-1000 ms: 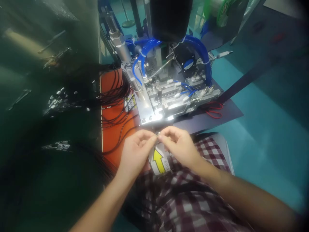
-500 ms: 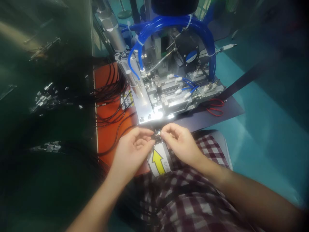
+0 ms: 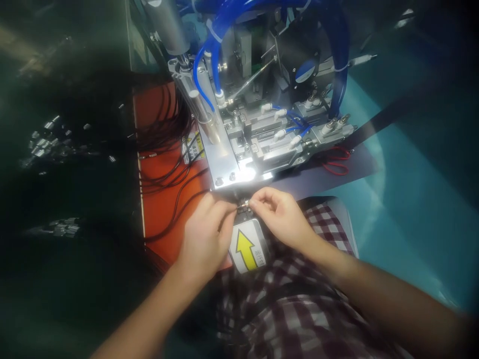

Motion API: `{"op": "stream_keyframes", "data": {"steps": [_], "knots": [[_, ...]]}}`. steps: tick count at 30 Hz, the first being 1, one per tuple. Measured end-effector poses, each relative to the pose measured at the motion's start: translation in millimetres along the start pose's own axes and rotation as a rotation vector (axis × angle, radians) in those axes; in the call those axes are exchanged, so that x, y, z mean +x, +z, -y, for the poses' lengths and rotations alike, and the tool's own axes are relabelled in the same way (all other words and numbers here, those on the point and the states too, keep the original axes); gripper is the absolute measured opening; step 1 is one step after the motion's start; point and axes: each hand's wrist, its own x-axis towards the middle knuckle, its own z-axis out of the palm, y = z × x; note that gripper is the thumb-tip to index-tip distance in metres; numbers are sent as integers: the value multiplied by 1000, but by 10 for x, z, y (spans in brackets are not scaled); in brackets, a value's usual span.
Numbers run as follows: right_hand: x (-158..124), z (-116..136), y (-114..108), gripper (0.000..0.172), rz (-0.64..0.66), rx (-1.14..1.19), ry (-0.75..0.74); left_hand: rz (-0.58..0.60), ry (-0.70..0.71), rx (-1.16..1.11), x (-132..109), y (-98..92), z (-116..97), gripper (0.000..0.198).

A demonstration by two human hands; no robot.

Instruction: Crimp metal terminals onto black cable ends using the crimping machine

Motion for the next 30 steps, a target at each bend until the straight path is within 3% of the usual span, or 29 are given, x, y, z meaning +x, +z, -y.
{"op": "stream_keyframes", "data": {"steps": [13,18,21,26,28,30], "knots": [[-99,117,-106,16,44,30,-27,-102,94,-15,-93,-36,-26,15],[-122,135,-79,11,-6,29,-89,-93,108,-28,-115,-45,-27,16],[-109,113,-73,7,-35,-30,-206,-61,56,-88,-88,-61,-54,13],[-68,67,-101,11,-37,-270,-531,71,-194,-183,-25,-92,-91,8],[-52,59,-98,10,-50,-265,-476,85,-225,-143,-18,-98,-80,8],[-33,60,-89,8,-26,-135,-276,102,-200,-105,-20,-96,-53,10]]}}
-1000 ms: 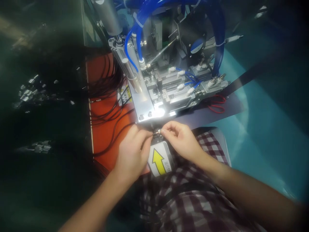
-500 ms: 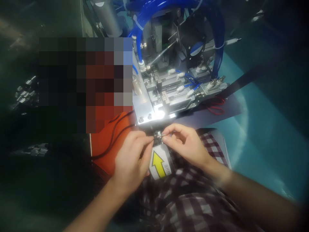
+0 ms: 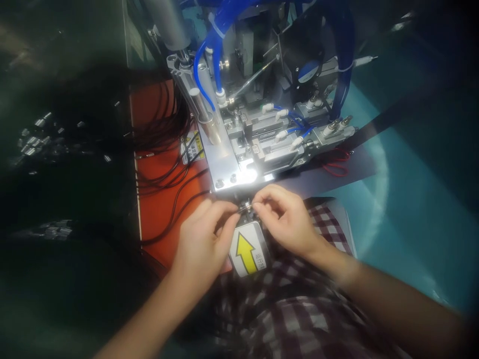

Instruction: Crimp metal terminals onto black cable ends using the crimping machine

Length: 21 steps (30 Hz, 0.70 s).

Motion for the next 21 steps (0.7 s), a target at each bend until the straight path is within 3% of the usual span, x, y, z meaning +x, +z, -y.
{"op": "stream_keyframes", "data": {"steps": [3,5,10,21], "knots": [[42,-5,11,11,85,274,296,4,93,26,4,10,54,12],[73,-9,17,13,101,378,369,-15,161,24,8,20,83,14],[123,14,33,15,58,424,411,-47,227,31,26,31,109,18],[147,60,3,17,72,379,462,16,291,75,18,16,135,26]]}}
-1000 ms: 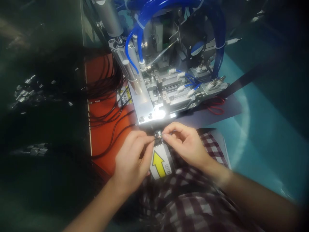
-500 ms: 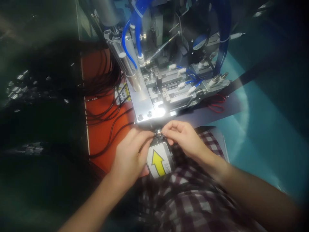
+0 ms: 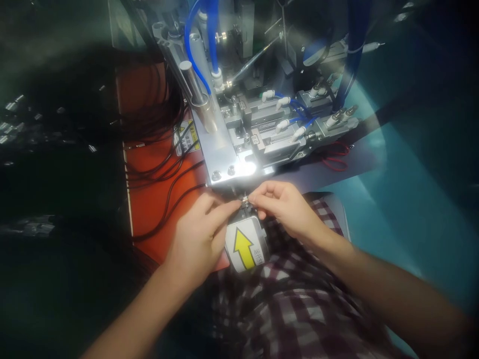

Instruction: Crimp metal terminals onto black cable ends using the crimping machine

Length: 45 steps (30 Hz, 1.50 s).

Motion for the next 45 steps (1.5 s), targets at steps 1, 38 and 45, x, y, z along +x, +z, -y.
{"op": "stream_keyframes", "data": {"steps": [1,38,45], "knots": [[7,-1,-2,17,3,7,9,3,9,15,-2,-2,2,26],[-24,-184,-70,13,14,15,-50,-65,-8,-47,-25,52,4,23],[-20,-215,-26,12,3,-37,-101,-55,-18,-39,-37,37,3,23]]}}
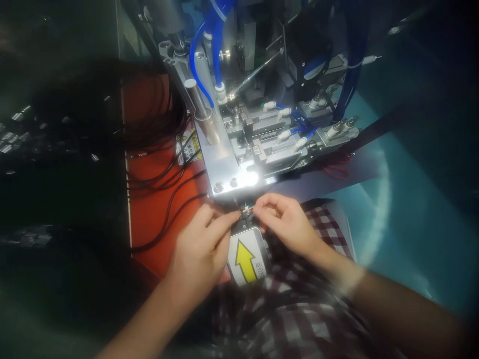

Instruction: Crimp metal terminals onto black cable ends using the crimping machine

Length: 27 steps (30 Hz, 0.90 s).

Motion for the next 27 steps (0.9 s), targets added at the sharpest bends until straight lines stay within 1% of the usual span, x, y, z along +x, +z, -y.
{"op": "stream_keyframes", "data": {"steps": [5,10,13,16,22,24,27], "knots": [[-13,-30,-4,11,-24,-69,-53,-12,5,6,7,0,-9,23],[-18,-37,-24,11,-13,-104,-42,-8,-2,-5,6,20,4,24],[-34,-34,-33,12,-31,-126,-57,-10,-5,-7,4,20,3,24],[-42,-36,-28,11,-62,-163,-107,-14,-5,-9,6,11,-8,23],[-21,-47,-11,4,-120,-267,-296,-16,-4,-15,8,14,-14,23],[-20,-49,-7,5,-125,-278,-314,-15,-7,-19,5,17,-12,23],[-23,-55,-3,6,-116,-267,-302,-18,-9,-10,3,18,-5,23]]}}
